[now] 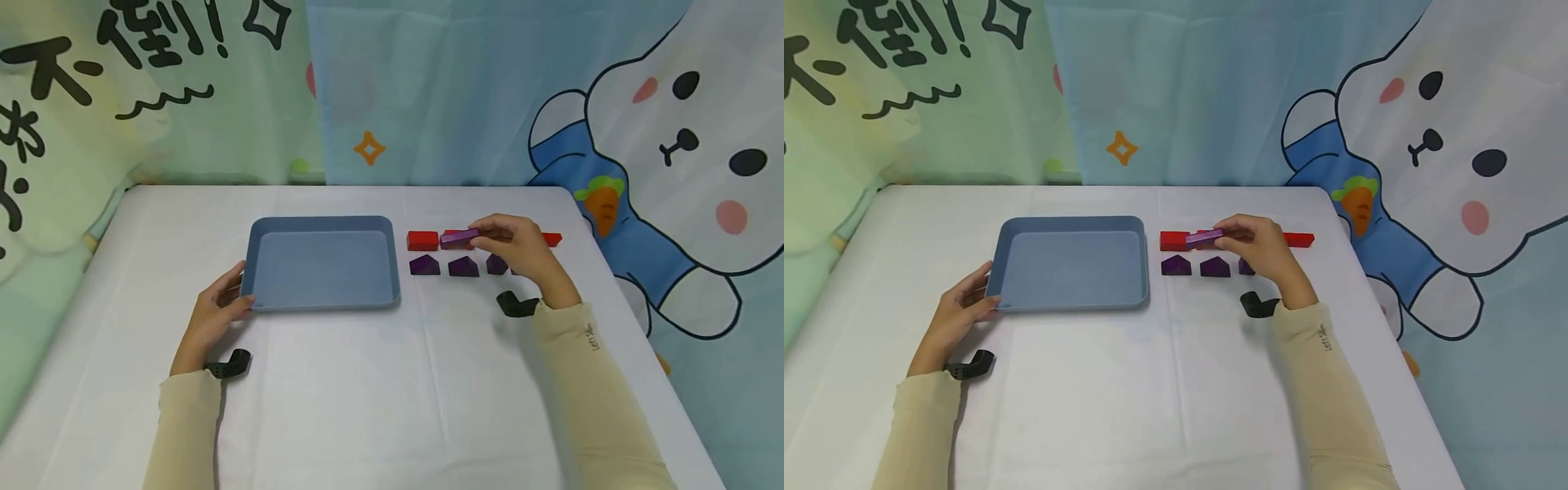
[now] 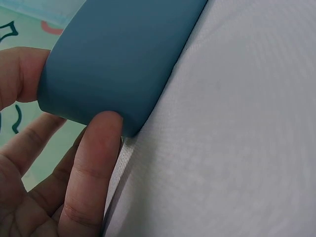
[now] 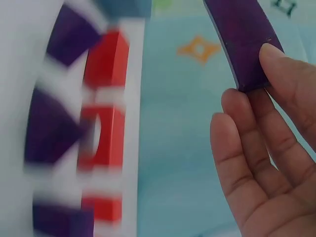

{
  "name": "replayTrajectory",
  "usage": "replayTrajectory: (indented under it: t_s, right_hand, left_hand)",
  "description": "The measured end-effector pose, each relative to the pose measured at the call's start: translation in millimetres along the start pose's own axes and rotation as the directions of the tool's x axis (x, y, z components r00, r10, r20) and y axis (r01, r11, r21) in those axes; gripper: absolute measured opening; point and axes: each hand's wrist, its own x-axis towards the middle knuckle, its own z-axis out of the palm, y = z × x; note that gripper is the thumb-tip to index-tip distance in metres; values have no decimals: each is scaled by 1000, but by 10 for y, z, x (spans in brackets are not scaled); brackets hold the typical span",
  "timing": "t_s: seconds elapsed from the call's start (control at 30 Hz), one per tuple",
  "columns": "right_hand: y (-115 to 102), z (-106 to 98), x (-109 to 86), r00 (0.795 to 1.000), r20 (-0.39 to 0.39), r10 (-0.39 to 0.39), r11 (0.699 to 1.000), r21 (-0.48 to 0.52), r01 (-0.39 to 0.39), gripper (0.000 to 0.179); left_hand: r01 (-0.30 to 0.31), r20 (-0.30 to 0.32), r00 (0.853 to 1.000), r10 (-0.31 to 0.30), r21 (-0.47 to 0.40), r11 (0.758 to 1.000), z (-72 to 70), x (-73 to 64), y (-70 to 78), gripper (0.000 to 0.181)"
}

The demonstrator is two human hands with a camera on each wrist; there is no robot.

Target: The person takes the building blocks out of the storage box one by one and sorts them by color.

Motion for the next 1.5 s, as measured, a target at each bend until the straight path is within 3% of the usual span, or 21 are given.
replayTrajectory:
  t_s: [0.27,0.47,0.73,0.93,1.23,1.4,1.5]
  right_hand:
    - [499,-488,-300,989,-85,120,984,-121,-130,37]
    - [806,-697,-367,958,-106,267,955,-104,-277,42]
    - [1182,-771,-404,918,-162,362,912,-140,-385,39]
    - [1359,-753,-423,908,-178,379,897,-169,-408,35]
    - [1494,-728,-450,895,-125,429,886,-137,-444,40]
    - [1379,-677,-488,887,-100,450,877,-135,-460,47]
    - [1251,-632,-526,866,-111,487,847,-182,-500,51]
  left_hand:
    - [28,-6,1000,-28,6,1000,-63,-3,10,77]
    - [31,-17,999,-31,15,999,-109,-17,16,77]
    - [21,-18,1000,-20,24,1000,-165,-98,-36,76]
    - [9,-14,1000,-8,15,1000,-166,-113,-56,75]
    - [6,-13,1000,-6,9,1000,-154,-111,-31,75]
    - [32,-7,999,-32,17,999,-180,-108,-27,76]
    - [56,7,998,-57,29,998,-207,-102,-29,78]
